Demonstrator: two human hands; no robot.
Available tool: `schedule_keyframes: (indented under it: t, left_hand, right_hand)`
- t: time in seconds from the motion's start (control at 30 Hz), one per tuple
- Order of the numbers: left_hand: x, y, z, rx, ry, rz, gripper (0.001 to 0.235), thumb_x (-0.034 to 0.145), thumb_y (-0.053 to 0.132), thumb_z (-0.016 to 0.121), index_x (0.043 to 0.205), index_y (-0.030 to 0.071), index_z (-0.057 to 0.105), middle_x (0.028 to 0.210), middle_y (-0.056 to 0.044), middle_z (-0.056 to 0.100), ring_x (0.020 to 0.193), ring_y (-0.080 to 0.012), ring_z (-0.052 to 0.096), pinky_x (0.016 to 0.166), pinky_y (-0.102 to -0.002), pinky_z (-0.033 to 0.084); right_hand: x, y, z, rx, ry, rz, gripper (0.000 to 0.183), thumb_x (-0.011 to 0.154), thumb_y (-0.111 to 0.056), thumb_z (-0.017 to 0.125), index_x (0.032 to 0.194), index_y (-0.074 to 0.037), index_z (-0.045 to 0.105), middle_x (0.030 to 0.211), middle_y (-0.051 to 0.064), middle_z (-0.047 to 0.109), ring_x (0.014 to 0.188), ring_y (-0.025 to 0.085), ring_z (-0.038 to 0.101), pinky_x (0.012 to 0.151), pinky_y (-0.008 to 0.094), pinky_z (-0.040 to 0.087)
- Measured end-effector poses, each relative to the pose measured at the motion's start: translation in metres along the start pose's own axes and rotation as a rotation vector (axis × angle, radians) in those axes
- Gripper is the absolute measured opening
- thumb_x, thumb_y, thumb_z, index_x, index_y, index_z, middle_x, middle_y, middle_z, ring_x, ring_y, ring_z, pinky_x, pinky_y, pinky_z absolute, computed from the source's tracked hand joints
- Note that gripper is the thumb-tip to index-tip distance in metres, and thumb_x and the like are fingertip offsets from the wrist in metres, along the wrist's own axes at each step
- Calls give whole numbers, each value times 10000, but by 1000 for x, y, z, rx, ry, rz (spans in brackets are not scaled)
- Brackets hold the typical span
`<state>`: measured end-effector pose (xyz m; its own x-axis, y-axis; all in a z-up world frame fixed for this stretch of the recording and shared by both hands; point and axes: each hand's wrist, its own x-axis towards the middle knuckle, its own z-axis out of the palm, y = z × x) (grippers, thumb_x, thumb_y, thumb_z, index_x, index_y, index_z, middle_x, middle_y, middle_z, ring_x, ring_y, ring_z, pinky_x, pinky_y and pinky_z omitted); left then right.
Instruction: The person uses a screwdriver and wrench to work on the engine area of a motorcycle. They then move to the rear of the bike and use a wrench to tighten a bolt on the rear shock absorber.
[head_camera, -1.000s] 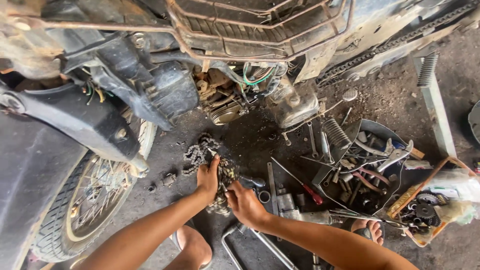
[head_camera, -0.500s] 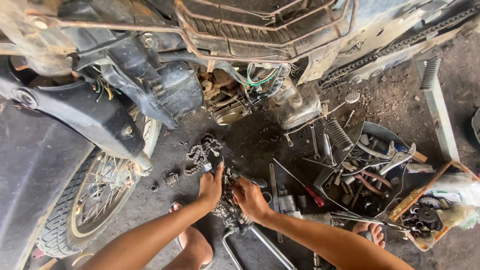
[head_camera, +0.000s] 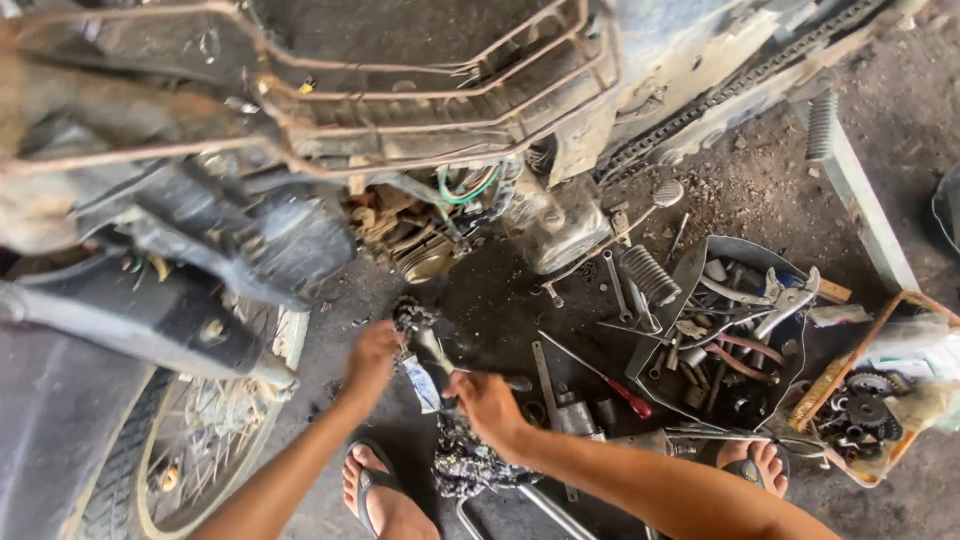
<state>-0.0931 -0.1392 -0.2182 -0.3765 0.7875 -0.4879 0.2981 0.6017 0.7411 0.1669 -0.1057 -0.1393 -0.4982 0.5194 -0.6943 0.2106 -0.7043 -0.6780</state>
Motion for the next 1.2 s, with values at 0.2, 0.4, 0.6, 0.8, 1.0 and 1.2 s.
schedule_keyframes:
  t: [0.2,0.4,0.6,0.8,1.0,1.2]
  left_hand:
    - [16,92,-55,-270,199,480,281,1045,272,607,1180,34,672,1169,-78,732,1086,-148,722,980,-290,533]
    - [42,89,-80,489,386,362,505,1093,473,526,1145,14,731,1154,-150,749,1089,-239,694,965,-365,502]
    - [68,83,-78,199,253,43,408,1037,440,562,1174,82,699,1073,-164,727,1019,-264,664,904,-368,468]
    - [99,58,-94,392,282,238,388,995,431,553,886,85,692,790,-96,691,706,-311,629,723,-455,475]
    - [77,97,-103,1237,449,643,365,1030,411,554,882,101,678,802,-105,664,746,-297,619,743,-474,486]
    - [66,99,-100,1058,428,596,319,1011,374,584,898,89,673,821,-104,660,762,-286,609,747,-464,487]
  right_hand:
    - [37,-4,41,-169,7,-471,300,1065,-240,588,888,1,605,675,57,596,574,129,525,496,298,441]
    - [42,-76,77,99,17,-557,202,1070,-171,502,968,0,542,821,135,738,609,159,683,540,305,553]
    - [44,-114,92,103,134,-583,196,1070,-166,471,1018,23,477,948,186,741,707,273,777,532,371,573]
    - [91,-105,110,34,112,-644,195,1078,-120,477,1074,57,560,890,242,719,745,302,784,539,390,589]
    - [69,-122,106,120,-3,-639,254,1103,-106,395,1026,78,553,776,176,702,610,240,721,532,350,627]
    - [54,-132,98,141,-48,-448,274,1079,-121,313,1045,64,512,711,183,681,473,238,633,440,368,553]
